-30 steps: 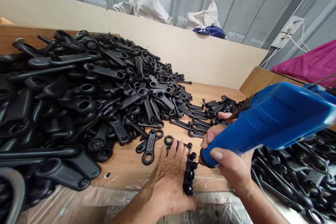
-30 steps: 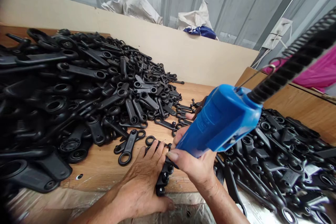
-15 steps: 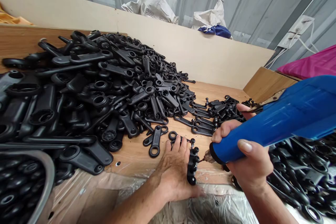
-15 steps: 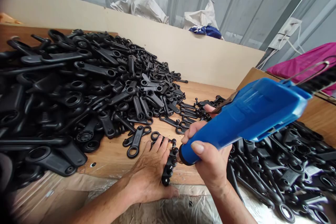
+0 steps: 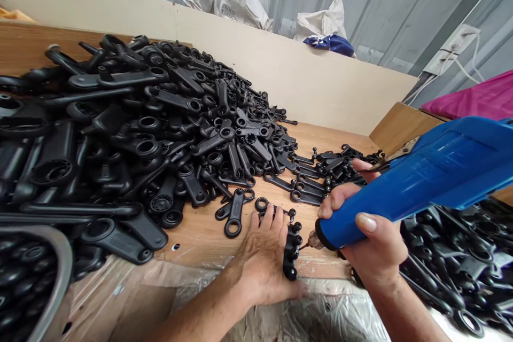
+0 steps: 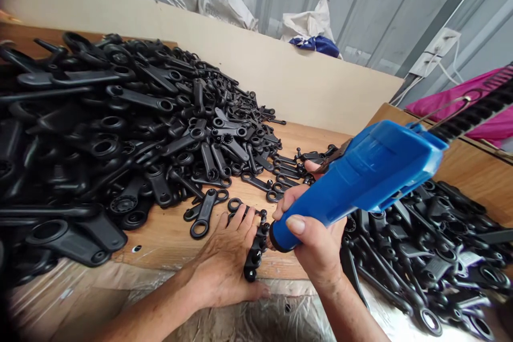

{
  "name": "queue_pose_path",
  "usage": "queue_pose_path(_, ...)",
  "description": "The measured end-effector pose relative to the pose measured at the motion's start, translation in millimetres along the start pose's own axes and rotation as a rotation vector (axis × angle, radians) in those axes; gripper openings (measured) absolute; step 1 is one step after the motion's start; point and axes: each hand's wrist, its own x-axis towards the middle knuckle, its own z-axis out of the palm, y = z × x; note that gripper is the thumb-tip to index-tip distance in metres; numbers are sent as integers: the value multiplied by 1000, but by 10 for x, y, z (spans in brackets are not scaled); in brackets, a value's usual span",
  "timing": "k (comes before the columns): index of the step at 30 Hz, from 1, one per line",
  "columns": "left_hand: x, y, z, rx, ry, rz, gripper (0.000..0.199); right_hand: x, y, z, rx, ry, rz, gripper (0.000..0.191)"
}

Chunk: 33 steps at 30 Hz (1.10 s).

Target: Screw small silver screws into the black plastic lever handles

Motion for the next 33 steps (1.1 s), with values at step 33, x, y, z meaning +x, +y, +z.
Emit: queue_pose_path(33,-22,13,-58,67,-15,-2,111,-240,156,-70,-207,-237,17,76)
